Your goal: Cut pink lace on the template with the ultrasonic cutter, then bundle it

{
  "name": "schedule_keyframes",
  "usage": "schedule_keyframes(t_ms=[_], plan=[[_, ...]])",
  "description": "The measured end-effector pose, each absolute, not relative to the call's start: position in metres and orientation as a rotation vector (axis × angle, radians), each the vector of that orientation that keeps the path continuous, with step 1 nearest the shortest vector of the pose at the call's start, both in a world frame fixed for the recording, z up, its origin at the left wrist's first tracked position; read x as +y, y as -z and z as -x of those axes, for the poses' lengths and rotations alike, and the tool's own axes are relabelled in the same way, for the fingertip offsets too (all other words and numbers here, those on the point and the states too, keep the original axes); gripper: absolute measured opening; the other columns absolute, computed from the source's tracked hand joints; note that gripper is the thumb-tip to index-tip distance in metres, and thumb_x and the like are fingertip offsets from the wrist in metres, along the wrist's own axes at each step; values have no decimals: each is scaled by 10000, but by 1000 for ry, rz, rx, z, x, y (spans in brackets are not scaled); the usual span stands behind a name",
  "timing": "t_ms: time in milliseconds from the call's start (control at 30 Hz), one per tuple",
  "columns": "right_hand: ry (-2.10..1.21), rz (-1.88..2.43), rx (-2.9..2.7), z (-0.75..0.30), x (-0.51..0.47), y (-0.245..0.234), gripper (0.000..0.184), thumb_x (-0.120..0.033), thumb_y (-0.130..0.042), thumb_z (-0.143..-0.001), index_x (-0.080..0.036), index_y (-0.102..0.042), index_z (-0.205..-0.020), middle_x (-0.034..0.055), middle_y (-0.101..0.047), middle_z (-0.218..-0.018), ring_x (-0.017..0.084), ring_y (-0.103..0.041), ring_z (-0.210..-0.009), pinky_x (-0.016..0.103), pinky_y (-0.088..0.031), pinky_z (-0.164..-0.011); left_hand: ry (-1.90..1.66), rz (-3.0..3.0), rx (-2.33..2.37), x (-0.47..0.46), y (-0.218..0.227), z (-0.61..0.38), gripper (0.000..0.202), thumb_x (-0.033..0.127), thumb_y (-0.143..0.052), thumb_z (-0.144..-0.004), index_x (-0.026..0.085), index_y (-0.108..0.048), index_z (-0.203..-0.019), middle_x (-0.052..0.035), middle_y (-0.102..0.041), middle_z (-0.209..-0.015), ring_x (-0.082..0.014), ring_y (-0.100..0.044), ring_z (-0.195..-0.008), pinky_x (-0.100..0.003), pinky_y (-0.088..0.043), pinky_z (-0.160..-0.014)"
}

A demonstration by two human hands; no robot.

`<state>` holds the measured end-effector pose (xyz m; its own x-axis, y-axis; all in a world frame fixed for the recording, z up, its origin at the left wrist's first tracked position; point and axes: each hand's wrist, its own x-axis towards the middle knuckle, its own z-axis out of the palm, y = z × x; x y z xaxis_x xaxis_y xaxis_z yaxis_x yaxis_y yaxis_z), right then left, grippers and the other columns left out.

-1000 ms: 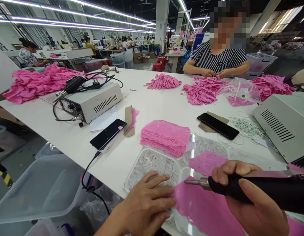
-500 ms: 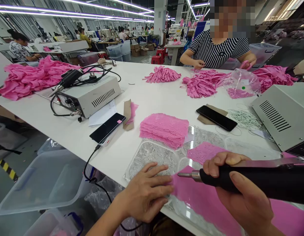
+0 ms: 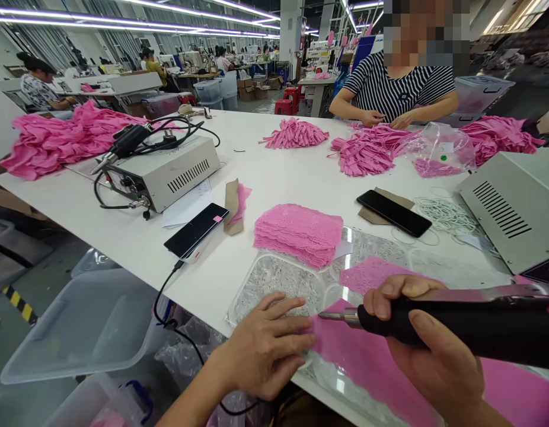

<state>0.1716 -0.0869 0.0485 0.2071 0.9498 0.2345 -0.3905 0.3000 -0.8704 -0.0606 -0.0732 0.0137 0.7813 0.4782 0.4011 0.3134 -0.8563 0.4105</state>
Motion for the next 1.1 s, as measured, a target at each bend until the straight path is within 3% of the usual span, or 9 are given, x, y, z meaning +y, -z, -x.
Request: schedule_keyframes(t_ms=[400,633,800,1100], plan=[[-1055,719,-850,-175,-85,-54,117,-260,-725,-776,-243,-623,-832,-20,-558,-792,123,-578,-608,303,-538,-590,-610,-2718,613,-71,-16,65,394,149,-522,-852,231,-580,-1233,-51,-672,-1234,-260,-454,-1346,-469,-324,-1121],[-870,800,-719,-229,-94,-71,108,-196,-719,-716,-223,-623,-758,-28,-540,-758,107,-562,-586,274,-528,-578,-790,-2801,608,-72,-19,49,364,70,-497,-895,185,-575,-1232,-73,-661,-1245,-230,-451,-1345,-441,-335,-1131],[-843,818,-679,-239,-103,-61,113,-211,-720,-707,-228,-621,-757,-27,-545,-750,110,-550,-567,287,-534,-571,-720,-2868,628,-72,-22,15,295,152,-503,-936,167,-600,-1215,-83,-638,-1284,-264,-455,-1341,-501,-304,-1153],[-910,763,-752,-223,-92,-51,97,-233,-721,-757,-248,-639,-808,-27,-567,-765,118,-579,-594,286,-523,-587,-552,-2883,589,-68,-17,7,368,279,-573,-925,189,-560,-1282,-93,-595,-1343,-288,-370,-1401,-585,-156,-1185]])
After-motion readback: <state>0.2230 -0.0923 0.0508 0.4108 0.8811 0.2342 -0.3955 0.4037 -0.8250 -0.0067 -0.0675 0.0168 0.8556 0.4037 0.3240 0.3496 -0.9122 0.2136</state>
